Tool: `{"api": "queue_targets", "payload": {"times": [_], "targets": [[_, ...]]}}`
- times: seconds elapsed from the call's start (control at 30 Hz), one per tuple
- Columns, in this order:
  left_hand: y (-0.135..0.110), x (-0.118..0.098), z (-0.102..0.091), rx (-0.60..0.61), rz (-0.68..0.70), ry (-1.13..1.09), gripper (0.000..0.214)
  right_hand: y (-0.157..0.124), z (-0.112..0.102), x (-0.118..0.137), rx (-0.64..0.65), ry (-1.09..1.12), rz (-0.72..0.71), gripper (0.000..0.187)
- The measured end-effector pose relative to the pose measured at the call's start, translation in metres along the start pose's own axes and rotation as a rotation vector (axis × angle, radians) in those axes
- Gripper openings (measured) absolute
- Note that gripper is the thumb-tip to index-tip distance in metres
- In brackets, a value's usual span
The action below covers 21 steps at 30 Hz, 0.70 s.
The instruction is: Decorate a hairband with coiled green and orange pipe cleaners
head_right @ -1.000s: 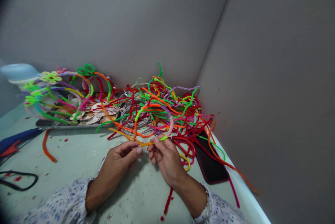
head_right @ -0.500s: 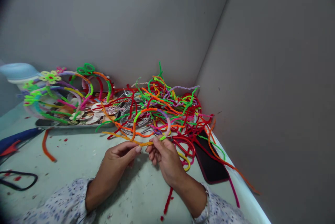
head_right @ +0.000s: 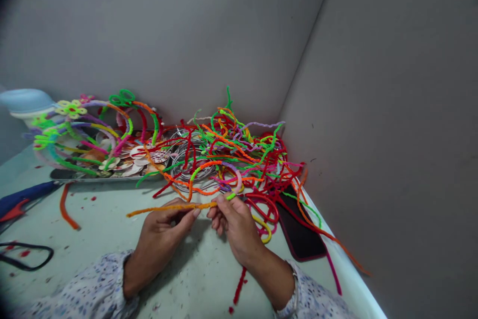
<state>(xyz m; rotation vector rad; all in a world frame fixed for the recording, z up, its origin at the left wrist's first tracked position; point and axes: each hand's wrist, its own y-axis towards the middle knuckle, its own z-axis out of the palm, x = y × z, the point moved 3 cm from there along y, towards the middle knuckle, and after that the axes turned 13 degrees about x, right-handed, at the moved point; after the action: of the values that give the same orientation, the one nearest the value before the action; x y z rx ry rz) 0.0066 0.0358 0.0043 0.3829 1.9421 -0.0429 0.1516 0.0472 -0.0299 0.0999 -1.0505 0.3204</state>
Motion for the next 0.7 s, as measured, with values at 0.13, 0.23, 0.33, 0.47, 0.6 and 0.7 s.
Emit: {"api": "queue_targets", "payload": {"times": [0.13,0.23,0.33,0.47,0.6,0.7], "targets": [[0.0008,-0.0013,-0.0013,-0.033,0.066,0.012,0.014,-0.0004,0.0001,0.0004,-0.005,-0.016,0.009,0.033],[0.0000,0.0006,-0.0026,-0.064,0.085,0.040,0.011,-0.0006,-0.0003,0.0006,-0.011,-0.020,0.008,0.032],[-0.0016,0.0007,-0.0045,-0.050,0.142,0.081,0.011,-0.0009,-0.0005,0.0005,-0.009,-0.026,0.003,0.033],[-0.0039,-0.0013,-0.0069,0.004,0.243,0.167,0.015,-0.0011,-0.0003,-0.0005,-0.004,-0.034,0.009,0.035],[-0.0047,-0.0040,-0.0079,0.030,0.336,0.220,0.017,-0.0007,-0.0004,-0.0012,-0.010,-0.041,0.012,0.034],[-0.0051,-0.0052,-0.0078,0.024,0.370,0.234,0.018,-0.0007,0.0003,-0.0005,-0.007,-0.045,0.010,0.034]]}}
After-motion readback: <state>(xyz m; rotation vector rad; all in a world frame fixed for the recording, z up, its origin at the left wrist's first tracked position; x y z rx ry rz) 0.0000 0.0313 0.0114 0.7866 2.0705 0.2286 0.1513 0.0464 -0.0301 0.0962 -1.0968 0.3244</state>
